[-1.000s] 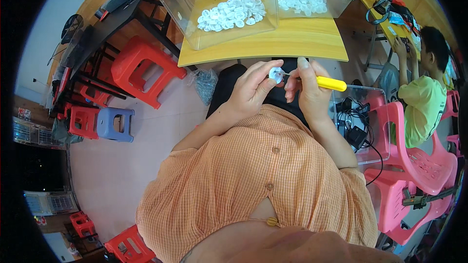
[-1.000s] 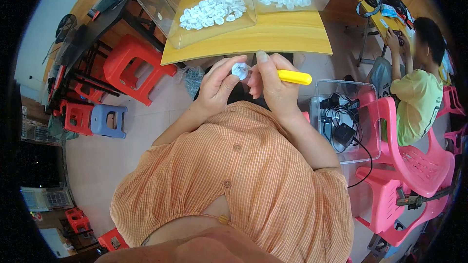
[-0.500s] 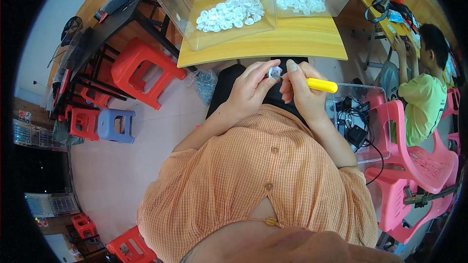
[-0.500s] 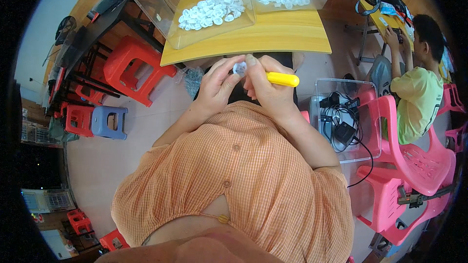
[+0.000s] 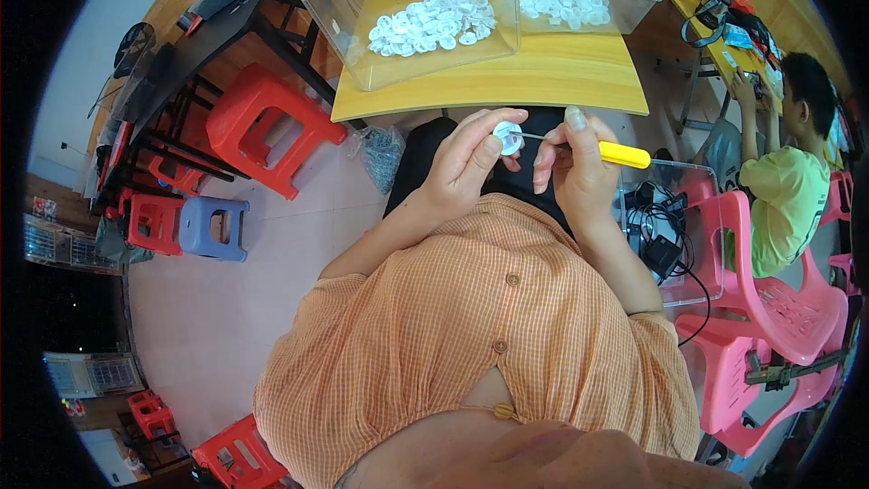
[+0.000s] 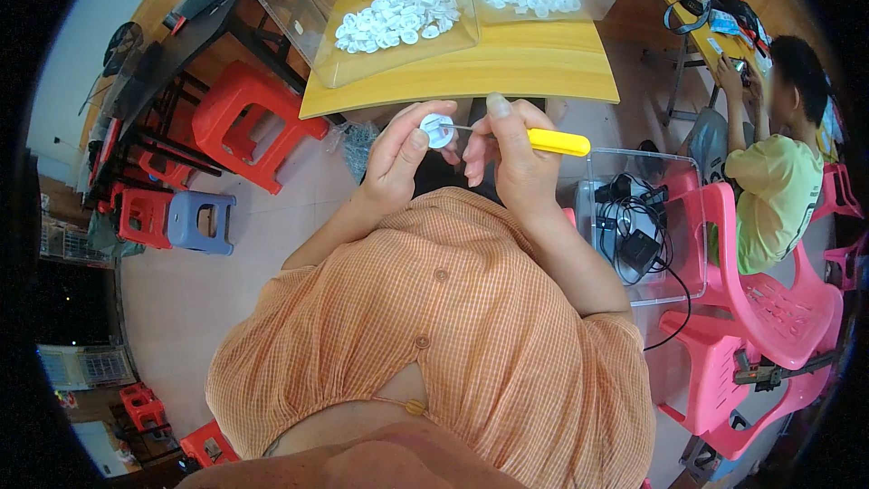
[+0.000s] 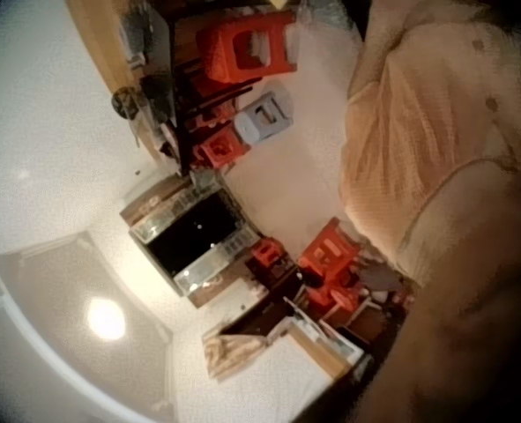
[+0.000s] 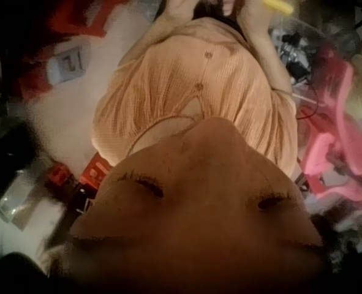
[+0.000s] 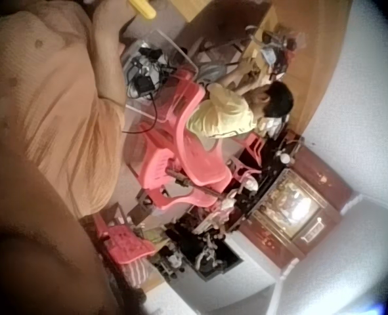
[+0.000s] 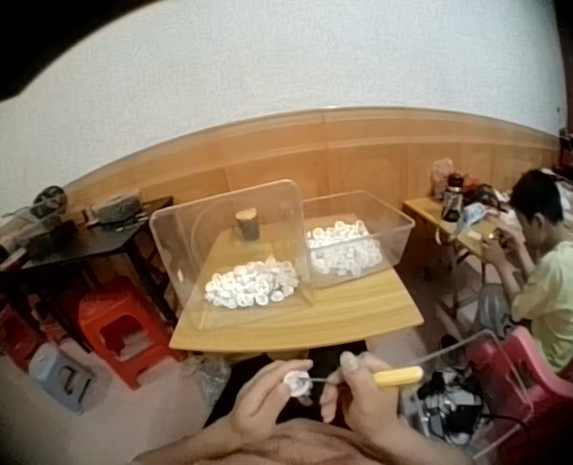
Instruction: The person takes white plastic caps from a container, fits inner components into them using a hand tool, and places the finished caps into a container.
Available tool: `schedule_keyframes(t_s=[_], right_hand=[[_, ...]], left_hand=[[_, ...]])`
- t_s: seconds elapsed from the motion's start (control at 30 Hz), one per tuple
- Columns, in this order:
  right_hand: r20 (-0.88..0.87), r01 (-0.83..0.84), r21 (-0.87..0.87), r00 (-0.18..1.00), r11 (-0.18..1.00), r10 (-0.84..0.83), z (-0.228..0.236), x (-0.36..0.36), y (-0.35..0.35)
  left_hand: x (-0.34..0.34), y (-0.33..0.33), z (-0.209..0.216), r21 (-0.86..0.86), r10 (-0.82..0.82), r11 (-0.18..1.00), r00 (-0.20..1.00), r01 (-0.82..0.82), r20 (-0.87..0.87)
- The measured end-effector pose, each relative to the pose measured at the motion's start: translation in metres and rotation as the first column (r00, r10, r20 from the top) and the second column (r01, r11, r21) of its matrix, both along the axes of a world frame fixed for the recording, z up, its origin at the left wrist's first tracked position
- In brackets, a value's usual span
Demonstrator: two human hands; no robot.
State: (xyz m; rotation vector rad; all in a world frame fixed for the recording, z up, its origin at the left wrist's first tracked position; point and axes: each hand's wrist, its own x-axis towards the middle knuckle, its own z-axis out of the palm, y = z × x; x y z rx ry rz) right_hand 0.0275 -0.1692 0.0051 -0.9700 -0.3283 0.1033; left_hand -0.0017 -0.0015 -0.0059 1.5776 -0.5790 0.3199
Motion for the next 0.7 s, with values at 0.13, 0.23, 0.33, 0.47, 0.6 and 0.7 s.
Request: schedule_keyframes(t_s=[0.13,0.23,0.33,0.47,0.6,0.7], right_hand=[[-0.034,-0.012,0.007,0.999,1.000,0.012,0.001,0.000,0.001],[-0.050,-0.026,0.022,0.998,0.999,0.027,0.004,-0.002,0.002],[-0.043,-0.006,-0.001,0.999,1.000,0.006,0.004,-0.003,0.004],[-0.048,0.012,-0.071,0.999,0.997,-0.016,0.008,-0.005,0.005],[-0.086,-0.003,-0.101,0.996,0.995,-0.005,0.011,-0.002,0.004],[-0.130,-0.028,-0.066,0.991,0.997,0.019,0.011,0.003,0.003]], left_hand=[[0.000,0.001,0.001,0.059,0.012,0.998,0.999,-0.015,0.045],[0.000,0.001,0.002,0.133,0.045,0.989,0.993,-0.059,0.106],[0.001,-0.001,0.001,0.145,0.096,0.982,0.980,-0.122,0.173],[-0.001,0.001,0.001,0.218,0.125,0.961,0.971,-0.170,0.203],[-0.001,0.000,0.002,0.264,0.128,0.945,0.961,-0.193,0.246],[-0.001,-0.002,0.001,0.255,0.126,0.949,0.965,-0.185,0.231]])
